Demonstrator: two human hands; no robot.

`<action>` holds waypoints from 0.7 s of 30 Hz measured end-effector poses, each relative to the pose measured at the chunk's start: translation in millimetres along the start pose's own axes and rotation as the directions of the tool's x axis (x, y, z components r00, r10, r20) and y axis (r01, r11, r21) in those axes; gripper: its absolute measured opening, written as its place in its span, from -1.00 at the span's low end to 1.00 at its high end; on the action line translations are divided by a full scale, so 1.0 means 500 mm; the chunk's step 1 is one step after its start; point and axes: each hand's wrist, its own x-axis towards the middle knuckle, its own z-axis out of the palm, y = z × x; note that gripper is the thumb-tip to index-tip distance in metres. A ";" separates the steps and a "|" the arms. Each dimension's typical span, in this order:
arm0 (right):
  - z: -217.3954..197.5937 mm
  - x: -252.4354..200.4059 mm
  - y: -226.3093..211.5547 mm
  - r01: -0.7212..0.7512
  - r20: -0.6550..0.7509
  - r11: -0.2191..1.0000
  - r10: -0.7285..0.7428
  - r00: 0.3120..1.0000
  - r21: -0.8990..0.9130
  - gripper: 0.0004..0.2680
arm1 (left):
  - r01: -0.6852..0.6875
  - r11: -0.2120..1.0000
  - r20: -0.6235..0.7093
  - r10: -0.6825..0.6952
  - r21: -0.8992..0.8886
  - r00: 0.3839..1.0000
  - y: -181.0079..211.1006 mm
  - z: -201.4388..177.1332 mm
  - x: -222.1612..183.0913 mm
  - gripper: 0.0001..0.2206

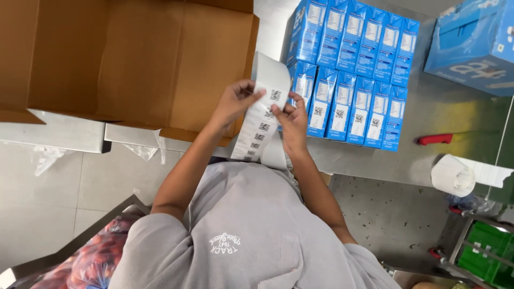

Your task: The person peels stickers from a roll and applies them to the sides of milk cartons arranged on a metal surface.

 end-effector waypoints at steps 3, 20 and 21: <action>0.016 0.001 -0.027 0.055 -0.044 0.998 -0.053 0.998 0.039 -0.54 | -0.010 1.000 0.053 0.011 -0.015 0.999 0.005 -0.002 -0.040 -0.85; 0.054 0.004 -0.185 0.776 0.709 -0.013 -0.415 0.570 -0.631 -0.80 | -0.491 0.620 0.150 0.519 0.612 0.842 0.025 0.032 -0.053 -0.87; 0.044 0.016 -0.185 0.813 0.758 -0.045 -0.392 0.521 -0.581 -0.82 | -0.483 0.605 0.165 0.504 0.633 0.848 0.022 0.033 -0.047 -0.88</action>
